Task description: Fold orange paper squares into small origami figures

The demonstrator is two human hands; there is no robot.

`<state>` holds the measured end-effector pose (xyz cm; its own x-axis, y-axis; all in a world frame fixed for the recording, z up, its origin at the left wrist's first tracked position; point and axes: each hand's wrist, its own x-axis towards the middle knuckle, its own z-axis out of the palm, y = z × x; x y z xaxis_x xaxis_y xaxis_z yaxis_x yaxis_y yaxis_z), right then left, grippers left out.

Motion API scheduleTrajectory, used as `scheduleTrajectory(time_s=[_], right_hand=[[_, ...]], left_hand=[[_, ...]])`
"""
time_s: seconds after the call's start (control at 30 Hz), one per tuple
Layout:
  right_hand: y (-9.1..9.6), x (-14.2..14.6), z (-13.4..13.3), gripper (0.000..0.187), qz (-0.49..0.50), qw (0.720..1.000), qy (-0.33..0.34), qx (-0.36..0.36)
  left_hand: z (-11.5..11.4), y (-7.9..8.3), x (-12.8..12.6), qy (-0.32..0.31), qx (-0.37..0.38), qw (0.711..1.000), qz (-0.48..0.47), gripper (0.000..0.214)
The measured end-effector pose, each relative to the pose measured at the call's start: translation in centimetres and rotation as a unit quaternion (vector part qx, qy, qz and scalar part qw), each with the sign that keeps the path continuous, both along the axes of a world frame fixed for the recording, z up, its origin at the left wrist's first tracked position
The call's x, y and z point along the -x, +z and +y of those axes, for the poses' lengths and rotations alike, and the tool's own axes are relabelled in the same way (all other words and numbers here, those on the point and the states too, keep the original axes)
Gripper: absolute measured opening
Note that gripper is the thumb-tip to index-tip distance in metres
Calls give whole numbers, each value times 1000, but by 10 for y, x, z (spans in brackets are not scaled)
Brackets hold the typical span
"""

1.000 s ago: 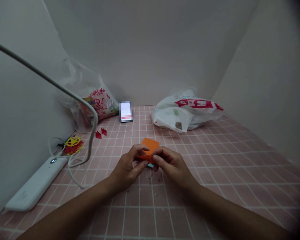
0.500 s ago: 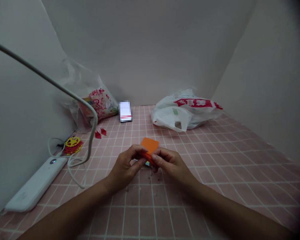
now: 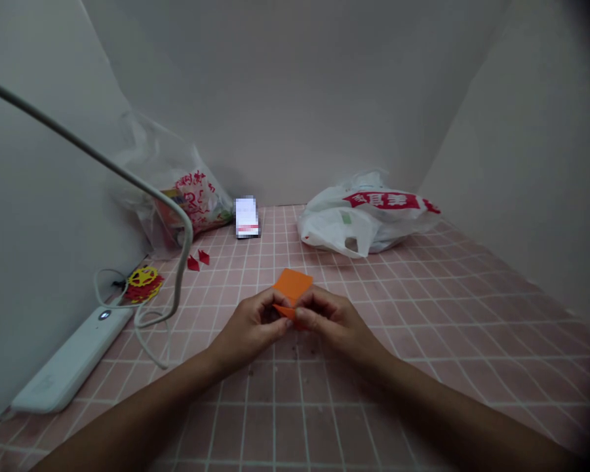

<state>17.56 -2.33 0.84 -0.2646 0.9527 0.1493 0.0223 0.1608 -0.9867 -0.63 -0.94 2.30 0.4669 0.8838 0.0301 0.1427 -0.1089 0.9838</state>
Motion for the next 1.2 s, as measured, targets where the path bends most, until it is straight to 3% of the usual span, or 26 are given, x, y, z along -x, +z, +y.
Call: scheduleTrajectory(time_s=[0.13, 0.37, 0.5, 0.67, 0.9, 1.2], right_hand=[[-4, 3, 0, 21, 55, 995, -5, 79], [-10, 7, -3, 31, 92, 984, 0, 151], [-13, 8, -4, 33, 95, 976, 32, 193], [-15, 10, -6, 35, 88, 975, 42, 199], [-8, 16, -13, 31, 104, 977, 16, 188], [-18, 21, -17, 36, 114, 975, 15, 189]], left_hand=[[-1, 0, -1, 2, 58, 996, -66, 16], [0, 0, 0, 20, 3, 1000, -1, 20], [0, 0, -1, 52, 26, 998, -11, 20], [-1, -2, -2, 77, 50, 996, -21, 24], [-2, -6, -4, 59, 66, 996, -23, 24], [-4, -6, -1, 79, 1, 997, 8, 39]])
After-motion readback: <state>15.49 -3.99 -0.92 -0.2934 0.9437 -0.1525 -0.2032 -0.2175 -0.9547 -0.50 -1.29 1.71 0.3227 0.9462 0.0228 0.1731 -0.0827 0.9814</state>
